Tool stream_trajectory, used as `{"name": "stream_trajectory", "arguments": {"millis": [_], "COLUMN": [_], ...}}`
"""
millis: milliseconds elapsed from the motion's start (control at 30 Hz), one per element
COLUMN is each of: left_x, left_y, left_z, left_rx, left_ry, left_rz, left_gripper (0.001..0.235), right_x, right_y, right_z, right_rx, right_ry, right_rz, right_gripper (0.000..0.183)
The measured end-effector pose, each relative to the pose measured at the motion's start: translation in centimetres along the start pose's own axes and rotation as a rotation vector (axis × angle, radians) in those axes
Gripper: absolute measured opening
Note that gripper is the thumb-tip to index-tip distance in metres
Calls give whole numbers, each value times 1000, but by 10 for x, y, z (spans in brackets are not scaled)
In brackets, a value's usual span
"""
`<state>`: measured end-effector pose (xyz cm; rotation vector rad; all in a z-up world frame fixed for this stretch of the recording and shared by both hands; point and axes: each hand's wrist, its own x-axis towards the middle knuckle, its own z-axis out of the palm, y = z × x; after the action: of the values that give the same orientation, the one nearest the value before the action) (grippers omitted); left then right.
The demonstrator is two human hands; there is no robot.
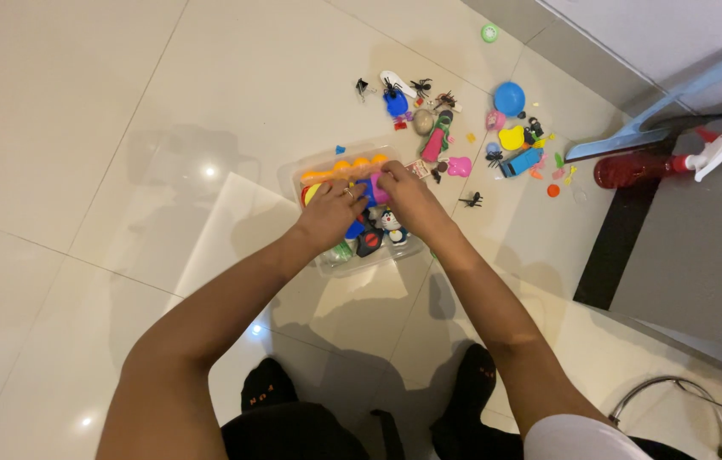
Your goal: The recorder picks up various small toys and objects from the floor and places them into a clear plastic storage bin.
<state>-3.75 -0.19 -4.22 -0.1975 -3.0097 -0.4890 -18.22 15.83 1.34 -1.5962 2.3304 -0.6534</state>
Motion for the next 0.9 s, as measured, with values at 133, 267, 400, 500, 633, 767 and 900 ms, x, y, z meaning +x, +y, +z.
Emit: {"name": "stream_trajectory", "arguments": {"millis": [133, 267, 400, 500, 633, 767, 900], "left_x": [1, 0, -4, -1, 1, -2, -4], "left_y": [3, 2, 0, 0, 1, 1, 3], "left_z": [0, -1, 6, 2, 0, -3, -9], "left_rx": [58, 67, 104, 125, 153, 145, 125], "left_ry": [-49, -74, -48, -40, -57, -75, -9], "left_rz": [-4, -28, -19, -23, -22, -21, -1], "left_gripper": [43, 43, 43, 38, 36, 36, 38], "right_x": [4, -2, 1, 0, 1, 2, 10], "right_y": [-3, 19, 7, 9, 25, 33, 23], "right_z": [-2, 14, 2, 5, 20, 24, -8], "right_rx": [50, 49, 62, 42, -17, -76, -34], "right_ry": [-45, -44, -48, -20, -29, -37, -87], "right_rz": [78, 25, 0, -9, 10, -67, -146], "right_gripper": [31, 16, 19, 13, 4, 4, 7]}}
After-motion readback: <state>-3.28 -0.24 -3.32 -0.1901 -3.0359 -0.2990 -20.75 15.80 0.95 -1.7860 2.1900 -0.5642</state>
